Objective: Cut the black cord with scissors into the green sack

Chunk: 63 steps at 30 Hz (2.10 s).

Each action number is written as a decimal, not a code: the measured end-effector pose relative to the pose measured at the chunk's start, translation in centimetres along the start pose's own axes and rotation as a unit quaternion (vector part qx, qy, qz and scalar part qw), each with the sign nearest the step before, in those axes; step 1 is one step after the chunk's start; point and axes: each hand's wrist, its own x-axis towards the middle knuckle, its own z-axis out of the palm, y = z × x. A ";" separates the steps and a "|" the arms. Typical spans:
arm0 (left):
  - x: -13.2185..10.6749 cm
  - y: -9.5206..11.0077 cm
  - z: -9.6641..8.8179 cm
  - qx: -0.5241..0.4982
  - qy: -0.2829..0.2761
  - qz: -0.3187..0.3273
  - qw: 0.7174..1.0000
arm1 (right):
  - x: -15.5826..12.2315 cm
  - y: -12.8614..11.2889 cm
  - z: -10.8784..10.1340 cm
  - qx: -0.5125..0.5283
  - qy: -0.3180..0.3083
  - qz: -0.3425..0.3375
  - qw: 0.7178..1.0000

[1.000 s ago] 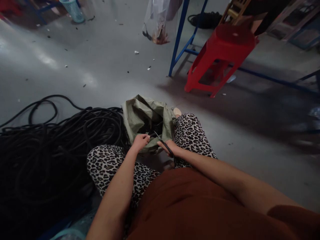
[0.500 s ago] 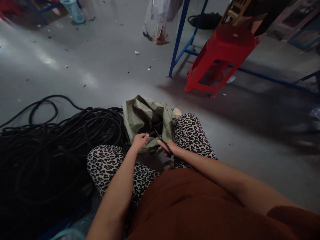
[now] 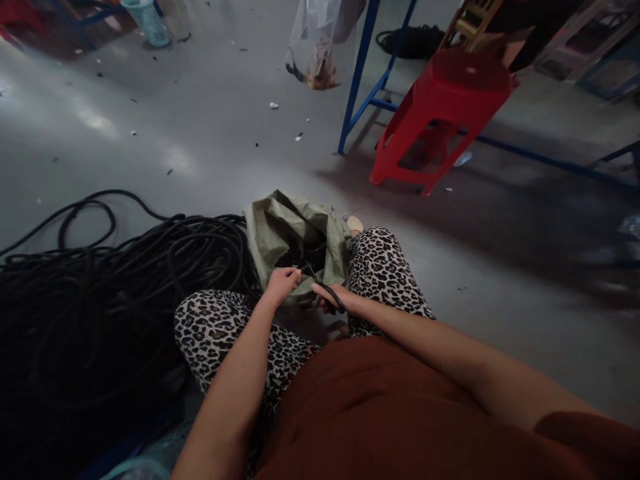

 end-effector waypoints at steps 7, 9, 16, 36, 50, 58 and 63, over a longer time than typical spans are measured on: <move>-0.3 0.0 0.1 0.041 -0.033 0.014 0.999 | 0.1 -0.1 0.0 -0.008 -0.001 0.011 1.000; -0.3 0.0 0.1 0.042 -0.042 0.015 0.998 | -0.1 -0.3 0.0 -0.003 0.001 0.013 1.000; -0.3 0.0 0.2 0.040 -0.055 0.020 0.998 | -0.4 -0.4 -0.1 0.005 0.002 0.015 1.000; -0.3 0.0 0.2 0.028 -0.056 -0.009 0.998 | -0.1 0.3 -0.2 -0.130 0.042 -0.042 0.990; -0.3 0.1 0.2 0.037 -0.057 -0.009 0.998 | -1.0 -0.1 -0.1 -0.132 0.042 -0.048 0.989; -0.3 -0.1 0.2 0.010 -0.054 -0.014 0.998 | -1.6 -0.9 0.0 -0.204 0.057 -0.052 0.976; -0.2 0.0 0.1 0.019 -0.050 -0.008 0.999 | -2.0 -1.4 0.0 -0.242 0.071 -0.060 0.966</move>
